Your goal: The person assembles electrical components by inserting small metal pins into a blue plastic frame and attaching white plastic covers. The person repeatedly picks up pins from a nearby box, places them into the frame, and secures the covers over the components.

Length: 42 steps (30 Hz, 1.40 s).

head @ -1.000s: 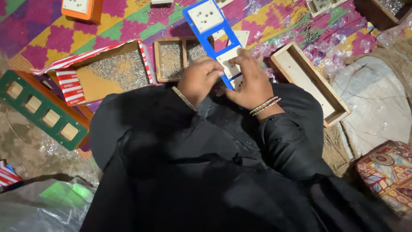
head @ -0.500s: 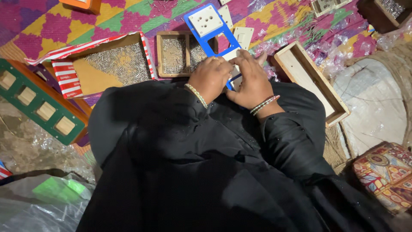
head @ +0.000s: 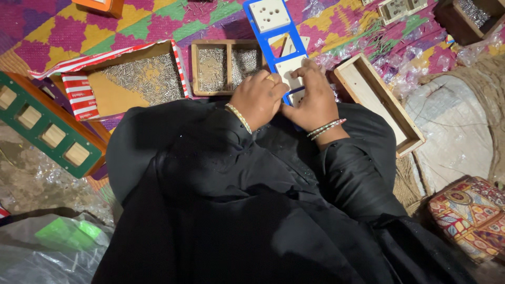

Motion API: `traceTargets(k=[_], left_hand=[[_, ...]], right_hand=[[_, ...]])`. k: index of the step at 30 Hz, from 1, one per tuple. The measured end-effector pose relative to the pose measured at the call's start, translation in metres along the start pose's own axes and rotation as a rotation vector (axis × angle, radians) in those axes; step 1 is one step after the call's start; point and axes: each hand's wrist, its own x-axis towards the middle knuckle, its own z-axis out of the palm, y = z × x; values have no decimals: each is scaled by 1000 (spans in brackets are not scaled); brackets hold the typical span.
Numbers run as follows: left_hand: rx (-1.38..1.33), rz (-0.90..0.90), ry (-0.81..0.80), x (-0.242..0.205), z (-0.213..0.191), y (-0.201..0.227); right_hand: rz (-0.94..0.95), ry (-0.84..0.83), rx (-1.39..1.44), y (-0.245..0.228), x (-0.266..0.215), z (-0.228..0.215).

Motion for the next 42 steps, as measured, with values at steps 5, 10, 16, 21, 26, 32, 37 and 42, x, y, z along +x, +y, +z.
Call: traceTargets(k=[5, 10, 16, 21, 26, 32, 37, 42], left_hand=[[-67, -14, -57, -4, 14, -7], [-372, -230, -13, -1, 25, -21], [-245, -470, 21, -5, 19, -64], [173, -532, -539, -7, 42, -91], [187, -575, -680, -3, 69, -101], [124, -539, -709, 0, 74, -88], [204, -504, -966, -17, 99, -59], [270, -539, -876, -34, 122, -59]], right_hand=[[9, -9, -16, -1, -3, 0], [29, -18, 5, 0, -1, -3], [71, 47, -1, 10, -3, -5], [154, 55, 44, 15, -4, -9], [194, 78, 69, 15, -5, -9], [171, 48, 53, 18, -7, -11], [210, 31, 67, 19, -3, -12], [201, 30, 63, 18, -4, -11]])
